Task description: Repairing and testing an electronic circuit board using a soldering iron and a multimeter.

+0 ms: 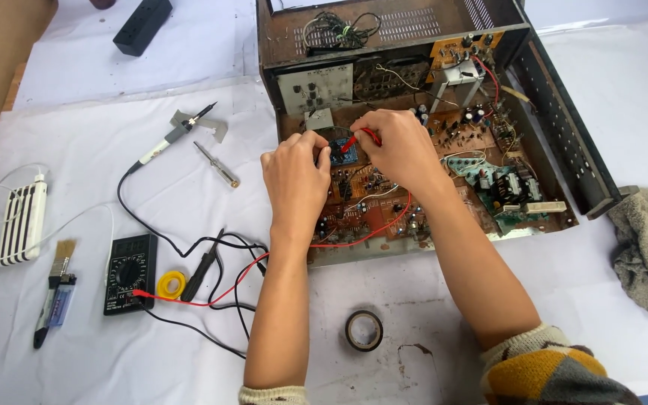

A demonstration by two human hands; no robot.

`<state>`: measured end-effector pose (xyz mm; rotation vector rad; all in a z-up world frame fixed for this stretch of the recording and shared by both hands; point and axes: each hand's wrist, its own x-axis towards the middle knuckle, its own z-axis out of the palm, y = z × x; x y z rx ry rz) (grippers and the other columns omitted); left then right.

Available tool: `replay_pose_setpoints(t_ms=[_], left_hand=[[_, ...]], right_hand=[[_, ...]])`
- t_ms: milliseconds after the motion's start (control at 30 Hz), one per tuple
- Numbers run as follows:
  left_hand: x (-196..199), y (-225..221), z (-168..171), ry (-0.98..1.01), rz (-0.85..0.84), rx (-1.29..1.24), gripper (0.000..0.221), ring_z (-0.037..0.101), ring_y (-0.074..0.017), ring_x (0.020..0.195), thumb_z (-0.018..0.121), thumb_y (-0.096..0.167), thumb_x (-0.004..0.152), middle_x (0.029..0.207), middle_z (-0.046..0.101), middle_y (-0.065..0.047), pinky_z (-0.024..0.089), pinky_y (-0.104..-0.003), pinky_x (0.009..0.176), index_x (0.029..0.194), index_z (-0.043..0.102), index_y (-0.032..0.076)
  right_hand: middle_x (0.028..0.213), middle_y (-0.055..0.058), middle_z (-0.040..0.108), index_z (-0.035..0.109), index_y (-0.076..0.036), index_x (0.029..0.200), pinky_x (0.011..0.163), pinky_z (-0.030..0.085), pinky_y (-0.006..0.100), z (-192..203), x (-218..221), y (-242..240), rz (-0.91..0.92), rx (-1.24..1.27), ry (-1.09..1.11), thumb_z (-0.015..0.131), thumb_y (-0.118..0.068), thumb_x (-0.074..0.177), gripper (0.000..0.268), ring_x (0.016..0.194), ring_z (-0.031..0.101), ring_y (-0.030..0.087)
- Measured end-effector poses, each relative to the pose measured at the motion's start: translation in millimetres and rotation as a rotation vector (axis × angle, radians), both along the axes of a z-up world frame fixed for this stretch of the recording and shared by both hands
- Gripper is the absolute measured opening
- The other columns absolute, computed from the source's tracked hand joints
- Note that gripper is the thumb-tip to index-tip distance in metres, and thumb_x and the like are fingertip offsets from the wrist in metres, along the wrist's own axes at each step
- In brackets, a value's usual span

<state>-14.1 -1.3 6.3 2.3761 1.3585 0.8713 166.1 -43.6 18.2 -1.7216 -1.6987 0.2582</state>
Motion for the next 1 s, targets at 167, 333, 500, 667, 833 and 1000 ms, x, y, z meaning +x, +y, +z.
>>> replay_pose_setpoints(t_ms=[167, 333, 500, 667, 833, 1000], left_hand=[[-0.1, 0.4, 1.2, -0.004, 0.002, 0.003, 0.004, 0.072, -0.0222, 0.084, 0.071, 0.017, 0.095, 0.081, 0.07, 0.0, 0.047, -0.044, 0.09, 0.098, 0.074, 0.016], [0.3, 1.8, -1.3, 0.009, 0.0, -0.005, 0.005, 0.072, -0.0218, 0.084, 0.071, 0.018, 0.095, 0.08, 0.069, 0.0, 0.047, -0.044, 0.09, 0.098, 0.074, 0.016], [0.6, 1.1, -0.6, 0.004, 0.0, -0.007, 0.004, 0.072, -0.0232, 0.083, 0.071, 0.018, 0.095, 0.081, 0.069, -0.001, 0.047, -0.045, 0.089, 0.098, 0.074, 0.016], [0.9, 3.2, -3.2, 0.001, -0.003, 0.023, 0.004, 0.072, -0.0261, 0.086, 0.071, 0.019, 0.094, 0.082, 0.069, -0.001, 0.048, -0.047, 0.088, 0.097, 0.074, 0.017], [5.0, 11.3, -15.3, -0.002, 0.008, 0.068, 0.003, 0.072, -0.0269, 0.088, 0.071, 0.025, 0.091, 0.082, 0.069, 0.001, 0.049, -0.049, 0.084, 0.091, 0.072, 0.022], [8.5, 7.9, -13.5, 0.007, 0.019, 0.059, 0.003, 0.072, -0.0247, 0.09, 0.07, 0.026, 0.091, 0.083, 0.07, 0.002, 0.049, -0.046, 0.088, 0.093, 0.071, 0.023]], right_hand=[[0.083, 0.013, 0.073, 0.079, -0.005, 0.1, 0.057, 0.054, 0.042, 8.7, -3.3, -4.2, -0.008, 0.009, -0.012, 0.066, 0.0, 0.094, 0.015, 0.059, 0.068, 0.028], [0.081, 0.013, 0.073, 0.079, -0.003, 0.099, 0.055, 0.053, 0.042, 3.5, -2.9, -0.4, 0.019, 0.007, -0.026, 0.066, 0.001, 0.094, 0.015, 0.057, 0.067, 0.027], [0.083, 0.011, 0.073, 0.079, -0.005, 0.102, 0.058, 0.055, 0.044, 10.3, -5.0, -7.9, 0.007, 0.004, -0.021, 0.065, 0.0, 0.094, 0.017, 0.061, 0.07, 0.026], [0.084, 0.013, 0.074, 0.079, -0.004, 0.101, 0.058, 0.056, 0.049, 7.6, -7.4, -7.4, 0.005, 0.002, -0.061, 0.068, -0.004, 0.093, 0.013, 0.066, 0.072, 0.034], [0.087, 0.015, 0.075, 0.08, -0.009, 0.102, 0.067, 0.057, 0.058, -1.1, -3.8, -0.6, -0.045, 0.01, -0.118, 0.071, -0.01, 0.093, 0.013, 0.081, 0.072, 0.044], [0.089, 0.015, 0.075, 0.079, -0.01, 0.105, 0.07, 0.057, 0.059, 1.7, -2.0, -5.6, -0.045, -0.013, -0.099, 0.071, -0.012, 0.094, 0.014, 0.085, 0.071, 0.044]])
